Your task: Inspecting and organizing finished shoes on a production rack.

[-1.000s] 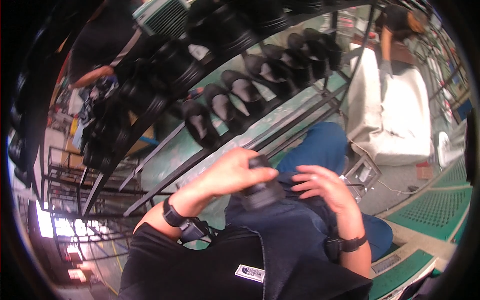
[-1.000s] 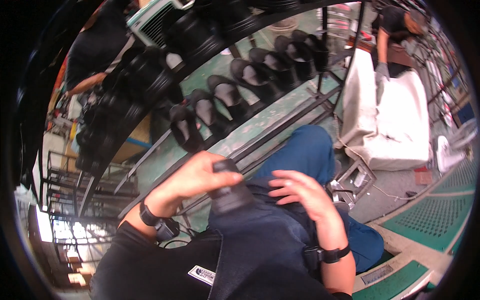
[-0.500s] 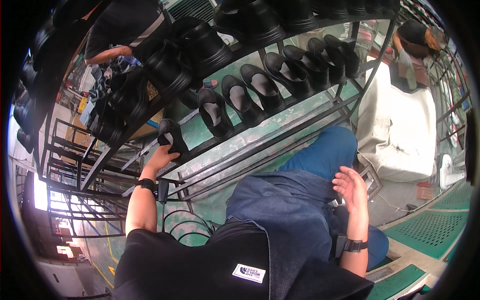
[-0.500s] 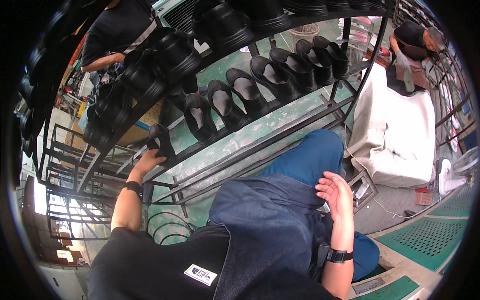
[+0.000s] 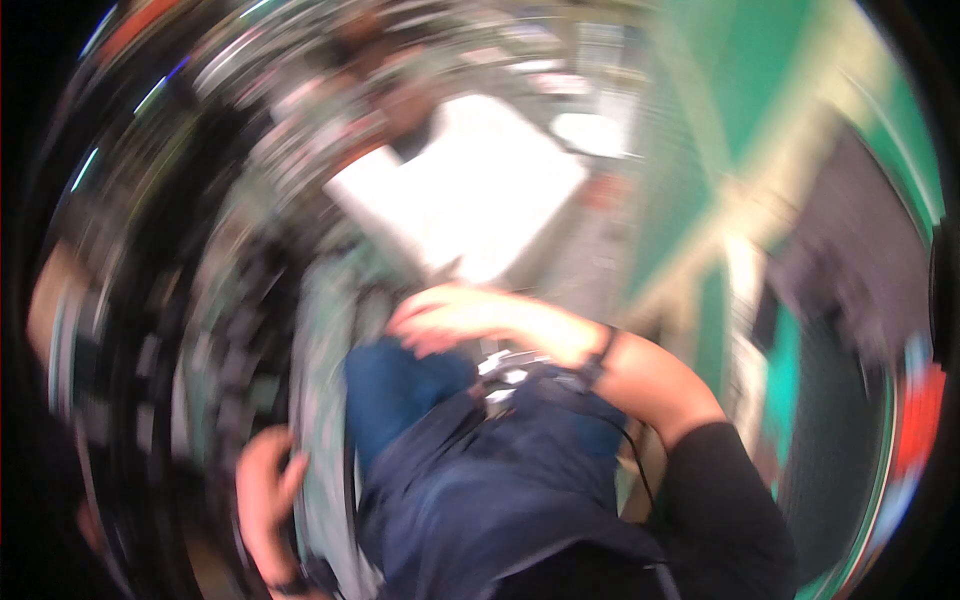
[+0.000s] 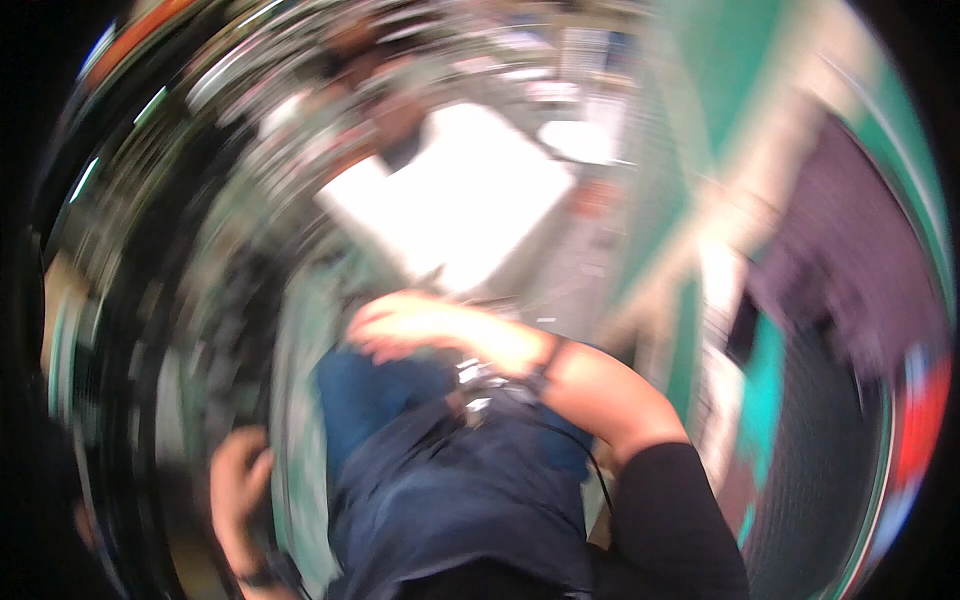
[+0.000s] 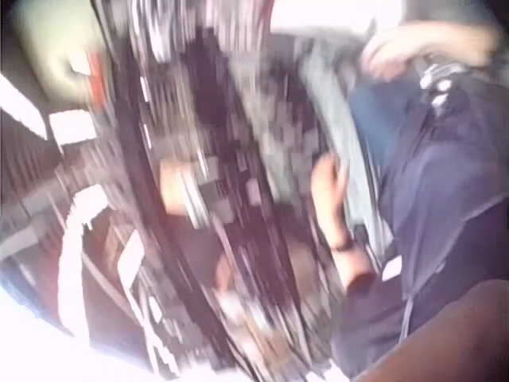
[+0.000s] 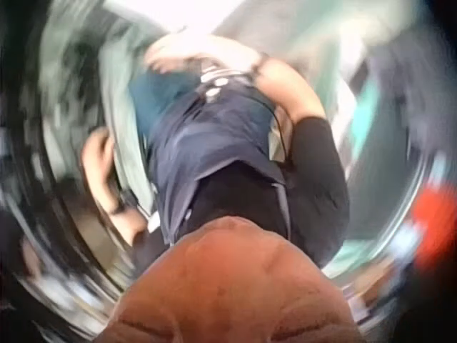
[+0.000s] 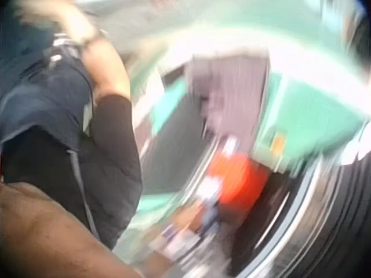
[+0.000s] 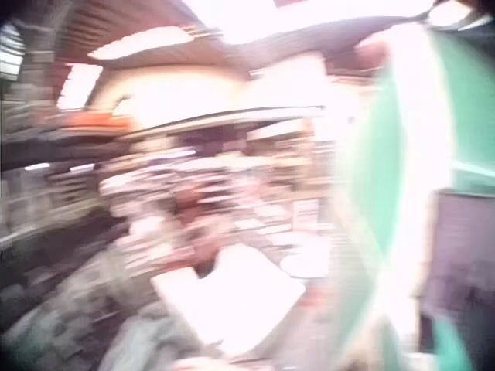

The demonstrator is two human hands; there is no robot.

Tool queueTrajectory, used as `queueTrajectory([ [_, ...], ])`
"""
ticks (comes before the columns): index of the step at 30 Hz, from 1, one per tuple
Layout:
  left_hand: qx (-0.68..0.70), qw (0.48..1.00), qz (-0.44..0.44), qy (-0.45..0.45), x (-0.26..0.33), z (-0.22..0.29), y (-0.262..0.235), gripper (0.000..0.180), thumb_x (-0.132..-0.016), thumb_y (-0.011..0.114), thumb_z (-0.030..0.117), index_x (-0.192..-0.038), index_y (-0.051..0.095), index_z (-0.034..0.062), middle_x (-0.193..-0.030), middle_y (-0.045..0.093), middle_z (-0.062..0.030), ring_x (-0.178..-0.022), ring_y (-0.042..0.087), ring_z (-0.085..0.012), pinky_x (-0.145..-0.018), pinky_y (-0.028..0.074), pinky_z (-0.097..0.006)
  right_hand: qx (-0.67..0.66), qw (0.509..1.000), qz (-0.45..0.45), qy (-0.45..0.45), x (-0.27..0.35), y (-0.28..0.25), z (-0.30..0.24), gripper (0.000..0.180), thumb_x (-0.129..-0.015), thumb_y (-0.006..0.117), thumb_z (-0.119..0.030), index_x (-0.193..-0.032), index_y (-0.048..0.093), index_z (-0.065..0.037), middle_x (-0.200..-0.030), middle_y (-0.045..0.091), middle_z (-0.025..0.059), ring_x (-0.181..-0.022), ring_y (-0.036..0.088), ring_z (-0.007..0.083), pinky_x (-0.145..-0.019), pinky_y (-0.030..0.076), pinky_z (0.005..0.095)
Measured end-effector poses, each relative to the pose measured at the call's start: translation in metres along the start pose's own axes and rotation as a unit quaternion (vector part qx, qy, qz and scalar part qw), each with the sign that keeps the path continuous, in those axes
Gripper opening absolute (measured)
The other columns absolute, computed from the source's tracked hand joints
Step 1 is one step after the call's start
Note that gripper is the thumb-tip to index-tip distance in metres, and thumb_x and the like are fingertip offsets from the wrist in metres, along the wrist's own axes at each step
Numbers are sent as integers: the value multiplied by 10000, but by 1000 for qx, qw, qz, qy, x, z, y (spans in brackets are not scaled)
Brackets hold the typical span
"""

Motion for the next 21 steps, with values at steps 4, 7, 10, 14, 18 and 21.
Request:
queueTrajectory([
  [4,-82,979,-134,130,-106,58,58,357,-961,651,316,-1098,695,-11,-1008,715,-201,-927,677,-355,-843,520,-417,225,970,97,-10,114,-74,-73,379,-930,615,-353,-1148,672,-49,-993,711,88,-827,706,182,-705,555,340],
  [7,-93,964,-156,193,-142,82,93,368,-967,616,359,-1055,702,12,-987,694,-233,-928,654,-418,-823,512,-459,212,955,204,31,256,-120,-78,427,-941,627,-370,-1205,663,-36,-1059,719,97,-900,704,176,-741,552,330],
  [10,-68,977,-157,127,-164,75,123,372,-968,612,359,-1019,702,2,-944,693,-232,-886,658,-417,-790,515,-469,129,923,359,41,407,-151,-57,388,-996,593,-383,-1246,671,-97,-1062,728,77,-944,710,157,-760,554,298],
  [14,-32,996,13,83,-160,57,153,365,-962,622,361,-980,707,7,-924,697,-221,-841,662,-413,-761,523,-453,25,757,653,-8,613,-154,-3,373,-1010,549,-331,-1229,675,-57,-1101,723,109,-990,711,203,-838,568,307],
  [18,82,983,101,127,-166,65,176,266,-916,653,226,-1041,689,-6,-989,686,-209,-919,649,-398,-836,514,-400,33,292,953,77,778,-168,69,416,-956,541,-398,-1186,687,-84,-1105,706,132,-991,681,220,-861,532,375],
  [21,54,983,134,111,-165,68,180,129,-888,642,117,-839,634,-1,-782,578,-187,-747,594,-366,-680,475,-428,211,240,842,435,839,-199,126,615,-943,506,-568,-1271,658,-70,-1302,636,185,-1253,565,374,-1046,437,465],
])
Point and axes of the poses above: each hand's wrist, its own x-axis away from the middle knuckle, its own y-axis out of the palm, z = x × y, the point moved 3 cm from there along -x, towards the middle knuckle
